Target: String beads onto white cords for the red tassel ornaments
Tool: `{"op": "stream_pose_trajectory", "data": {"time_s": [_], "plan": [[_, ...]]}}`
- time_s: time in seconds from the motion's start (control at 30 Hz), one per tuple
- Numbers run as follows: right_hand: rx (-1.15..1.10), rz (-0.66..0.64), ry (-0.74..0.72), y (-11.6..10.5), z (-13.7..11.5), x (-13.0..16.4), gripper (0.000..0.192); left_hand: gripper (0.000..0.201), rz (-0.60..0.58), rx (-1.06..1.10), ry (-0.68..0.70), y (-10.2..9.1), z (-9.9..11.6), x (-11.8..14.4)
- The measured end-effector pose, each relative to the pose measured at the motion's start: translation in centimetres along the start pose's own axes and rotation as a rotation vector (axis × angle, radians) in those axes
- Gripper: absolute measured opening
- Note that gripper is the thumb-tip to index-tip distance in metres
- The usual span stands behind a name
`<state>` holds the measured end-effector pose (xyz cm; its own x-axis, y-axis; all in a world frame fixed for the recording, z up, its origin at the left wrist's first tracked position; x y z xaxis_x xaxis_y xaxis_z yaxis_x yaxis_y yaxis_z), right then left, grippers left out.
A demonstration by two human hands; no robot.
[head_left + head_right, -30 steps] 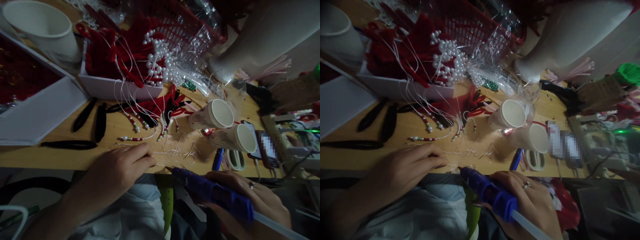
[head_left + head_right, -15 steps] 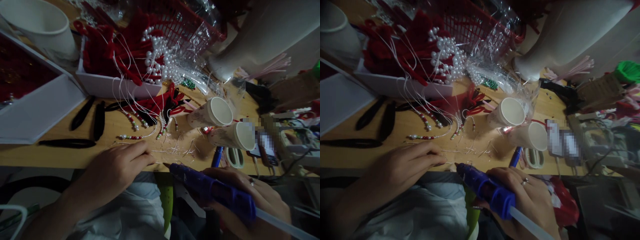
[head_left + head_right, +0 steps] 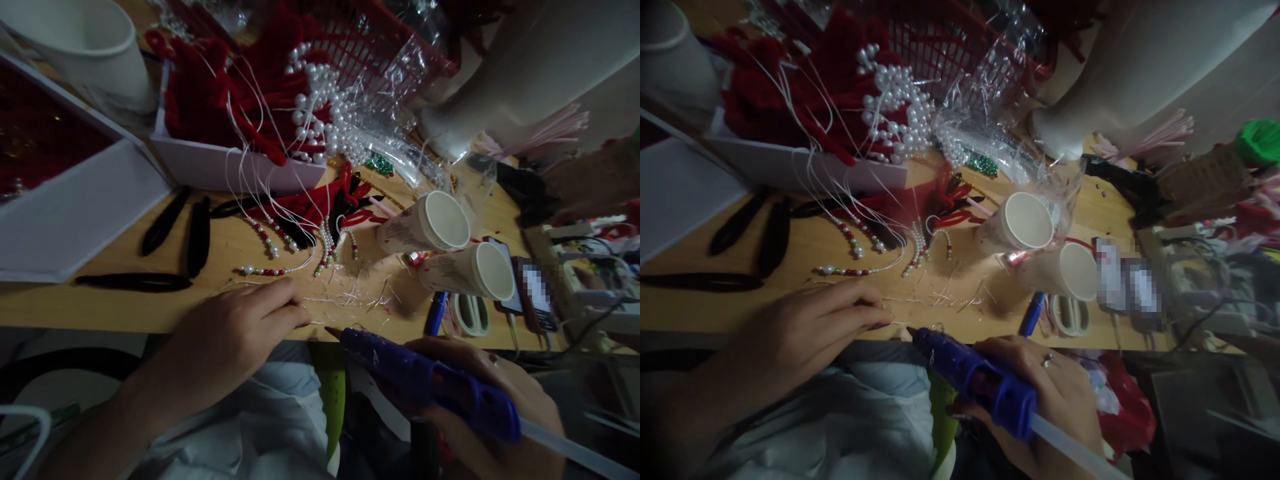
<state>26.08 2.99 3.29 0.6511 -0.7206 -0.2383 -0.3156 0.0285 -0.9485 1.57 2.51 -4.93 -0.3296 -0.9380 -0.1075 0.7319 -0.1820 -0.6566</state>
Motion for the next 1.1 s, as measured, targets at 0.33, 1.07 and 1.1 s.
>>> {"op": "stream_pose_trajectory", "data": {"time_s": [0.33,1.07,1.1], "plan": [[-0.046,0.005,-0.077,0.1,-0.4,-0.7,0.029,0.040,0.041,-0.054,-0.007,0.0,0.1,0.2],[-0.028,-0.049,-0.116,-0.2,-0.4,-1.2,0.031,0.042,0.083,-0.076,0.028,-0.3,0.4,-0.1],[-0.045,-0.056,-0.118,-0.2,-0.4,-1.2,0.029,0.042,0.085,-0.077,0.029,-0.3,0.4,-0.1]]}}
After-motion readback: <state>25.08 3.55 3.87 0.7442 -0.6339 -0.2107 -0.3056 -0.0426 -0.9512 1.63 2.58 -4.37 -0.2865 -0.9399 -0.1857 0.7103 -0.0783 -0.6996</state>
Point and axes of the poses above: each hand's wrist, its own x-axis away from the middle knuckle, its own y-axis out of the palm, z = x × y, the point moved 3 cm from there along -x, towards the middle knuckle, and after that the axes turned 12 degrees about -y, right-handed, at the moved point
